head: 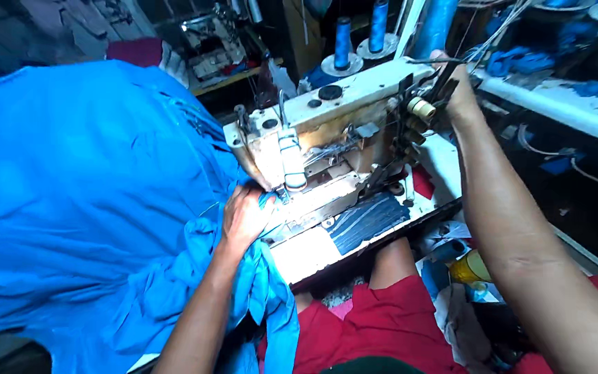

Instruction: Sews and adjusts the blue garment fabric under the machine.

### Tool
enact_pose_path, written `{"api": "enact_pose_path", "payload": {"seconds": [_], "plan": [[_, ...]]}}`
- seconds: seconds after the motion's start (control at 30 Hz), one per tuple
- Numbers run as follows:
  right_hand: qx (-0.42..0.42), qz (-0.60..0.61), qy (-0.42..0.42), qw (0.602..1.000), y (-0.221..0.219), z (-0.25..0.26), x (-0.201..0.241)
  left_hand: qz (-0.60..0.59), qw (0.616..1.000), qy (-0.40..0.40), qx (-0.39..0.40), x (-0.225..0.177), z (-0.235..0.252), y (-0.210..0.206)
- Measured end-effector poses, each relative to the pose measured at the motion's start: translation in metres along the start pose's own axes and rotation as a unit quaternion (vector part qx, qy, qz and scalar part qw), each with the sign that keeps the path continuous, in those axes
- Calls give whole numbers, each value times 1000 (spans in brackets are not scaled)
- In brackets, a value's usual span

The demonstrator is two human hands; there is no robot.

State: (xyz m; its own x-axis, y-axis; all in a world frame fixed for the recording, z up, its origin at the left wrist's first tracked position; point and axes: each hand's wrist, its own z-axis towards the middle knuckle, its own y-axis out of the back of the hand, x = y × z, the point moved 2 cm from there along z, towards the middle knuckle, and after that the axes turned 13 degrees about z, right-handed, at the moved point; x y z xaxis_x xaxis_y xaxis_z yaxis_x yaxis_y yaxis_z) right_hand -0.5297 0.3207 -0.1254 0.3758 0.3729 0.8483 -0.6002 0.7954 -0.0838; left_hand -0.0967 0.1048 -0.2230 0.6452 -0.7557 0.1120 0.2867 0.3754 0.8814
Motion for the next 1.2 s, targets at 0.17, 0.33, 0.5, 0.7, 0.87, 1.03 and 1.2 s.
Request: {"api": "enact_pose_path", "payload": {"seconds": [0.17,0.33,0.5,0.7,0.87,1.03,1.2], "plan": [[9,25,-41,999,4,6,-8,41,997,-70,12,9,14,7],[-17,20,-68,997,0,2,-4,1,998,26,51,12,37,8],[-13,19,-49,999,0,4,-6,12,990,132,39,21,58,-5],[-51,-50,-100,992,18,-8,-6,56,989,123,64,25,44,15],[-93,-83,-53,991,75,-92,20,-47,995,56,60,76,-27,39],[131,-104,-109,980,48,-208,51,-125,991,39,32,57,-83,54],[461,-88,-58,881,-75,-258,26,-155,986,64,-8,28,-96,72]]}}
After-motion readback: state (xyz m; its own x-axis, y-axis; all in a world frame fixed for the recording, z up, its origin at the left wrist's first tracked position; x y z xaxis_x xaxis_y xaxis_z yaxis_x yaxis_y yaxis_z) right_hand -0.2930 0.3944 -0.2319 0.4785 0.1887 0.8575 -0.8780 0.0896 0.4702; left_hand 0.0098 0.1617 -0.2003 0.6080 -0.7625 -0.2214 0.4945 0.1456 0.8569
